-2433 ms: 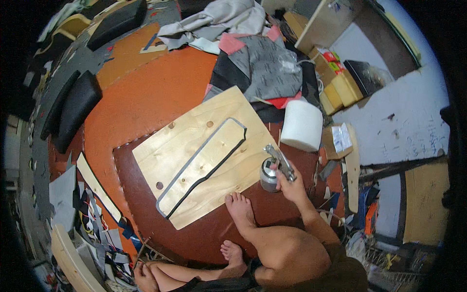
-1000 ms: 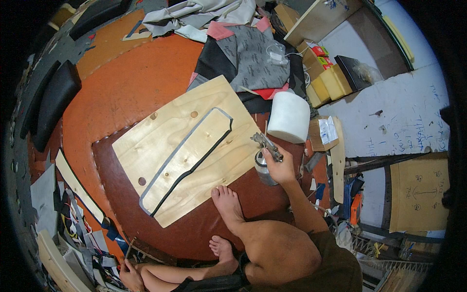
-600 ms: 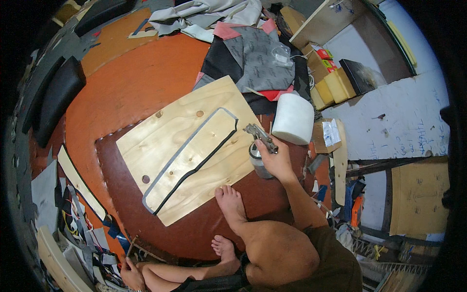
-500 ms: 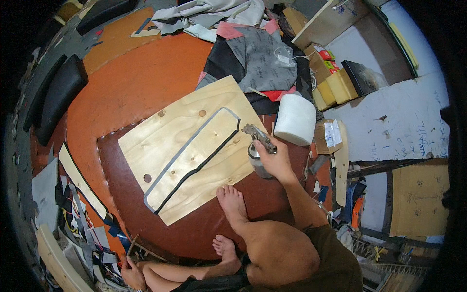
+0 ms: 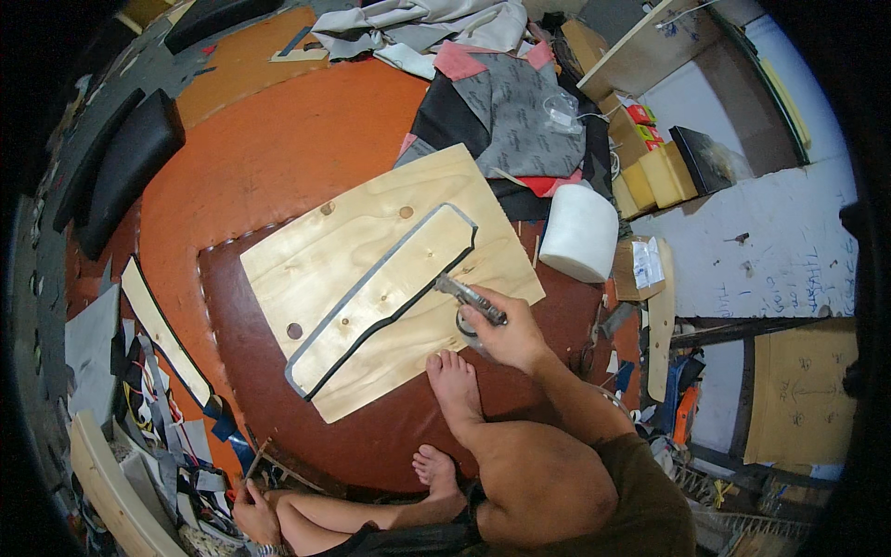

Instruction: The person applies adhesive from a spray can to a long, narrow wooden piece placed on a larger board. They repeatedly spray, lift, and inspect the piece, then press the edges to ensure the adhesive is evenly applied.

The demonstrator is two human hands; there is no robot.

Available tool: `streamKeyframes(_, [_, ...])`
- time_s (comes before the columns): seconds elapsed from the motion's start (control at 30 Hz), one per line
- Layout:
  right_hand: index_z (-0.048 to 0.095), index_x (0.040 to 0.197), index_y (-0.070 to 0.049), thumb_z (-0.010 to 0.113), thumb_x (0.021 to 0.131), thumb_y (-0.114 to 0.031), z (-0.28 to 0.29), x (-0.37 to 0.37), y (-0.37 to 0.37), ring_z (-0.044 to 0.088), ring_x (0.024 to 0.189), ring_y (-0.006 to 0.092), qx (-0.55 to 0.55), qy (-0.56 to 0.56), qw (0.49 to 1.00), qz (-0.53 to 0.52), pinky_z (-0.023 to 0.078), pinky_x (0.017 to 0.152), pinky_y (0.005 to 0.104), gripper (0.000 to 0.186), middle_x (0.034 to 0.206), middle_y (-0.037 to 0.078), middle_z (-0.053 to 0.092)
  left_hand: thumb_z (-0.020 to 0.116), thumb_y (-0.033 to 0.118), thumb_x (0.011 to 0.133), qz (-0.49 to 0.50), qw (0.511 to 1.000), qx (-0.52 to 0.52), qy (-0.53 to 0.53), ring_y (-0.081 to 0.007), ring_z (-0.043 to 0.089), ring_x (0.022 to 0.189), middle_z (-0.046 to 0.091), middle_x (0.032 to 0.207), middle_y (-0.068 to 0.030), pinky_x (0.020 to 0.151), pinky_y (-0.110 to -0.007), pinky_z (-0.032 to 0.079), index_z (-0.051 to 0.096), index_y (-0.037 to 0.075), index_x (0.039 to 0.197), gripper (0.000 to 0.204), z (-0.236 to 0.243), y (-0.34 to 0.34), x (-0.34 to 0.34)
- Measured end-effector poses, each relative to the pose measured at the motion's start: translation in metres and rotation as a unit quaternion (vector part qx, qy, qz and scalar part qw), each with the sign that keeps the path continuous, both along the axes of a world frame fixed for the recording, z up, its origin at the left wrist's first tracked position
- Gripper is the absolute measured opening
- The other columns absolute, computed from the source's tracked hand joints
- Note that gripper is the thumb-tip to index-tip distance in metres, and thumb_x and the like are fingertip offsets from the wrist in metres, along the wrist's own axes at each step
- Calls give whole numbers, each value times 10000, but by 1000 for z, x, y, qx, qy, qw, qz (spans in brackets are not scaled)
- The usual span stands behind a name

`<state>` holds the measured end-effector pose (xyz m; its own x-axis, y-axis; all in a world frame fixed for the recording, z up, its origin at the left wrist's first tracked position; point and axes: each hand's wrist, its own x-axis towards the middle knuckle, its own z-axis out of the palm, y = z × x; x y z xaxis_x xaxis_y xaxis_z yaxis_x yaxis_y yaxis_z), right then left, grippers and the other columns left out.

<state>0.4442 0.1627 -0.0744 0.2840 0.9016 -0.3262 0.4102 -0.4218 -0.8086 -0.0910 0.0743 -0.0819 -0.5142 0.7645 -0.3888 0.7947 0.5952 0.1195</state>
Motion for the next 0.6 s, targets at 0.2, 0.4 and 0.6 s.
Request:
streamKeyframes(0.2, [677, 1366, 7, 726, 1020, -202, 5, -23, -4, 666, 874, 91, -26, 16, 996, 82, 564, 798, 292, 407, 999, 106, 777, 576, 444, 1072, 5, 1000, 10, 13, -401, 698, 800, 739, 903, -239, 756, -475, 528, 758, -63, 1068, 539, -6, -1, -1])
streamKeyframes(0.4, [682, 1355, 8, 742, 1006, -232, 10, -20, -1, 693, 900, 128, -44, 48, 995, 79, 570, 823, 316, 428, 1002, 158, 783, 584, 429, 1065, -9, 996, 84, 14, -400, 689, 721, 739, 802, -223, 709, -474, 515, 764, -67, 985, 533, -12, -7, -1])
streamKeyframes(0.6, [691, 1361, -7, 753, 994, -250, -1, 4, 6, 634, 750, 104, 43, -19, 999, -4, 550, 710, 313, 444, 844, 107, 739, 544, 470, 1093, -17, 999, -9, 26, -403, 732, 902, 782, 1030, -247, 821, -487, 557, 771, -59, 1186, 583, -5, -2, -3])
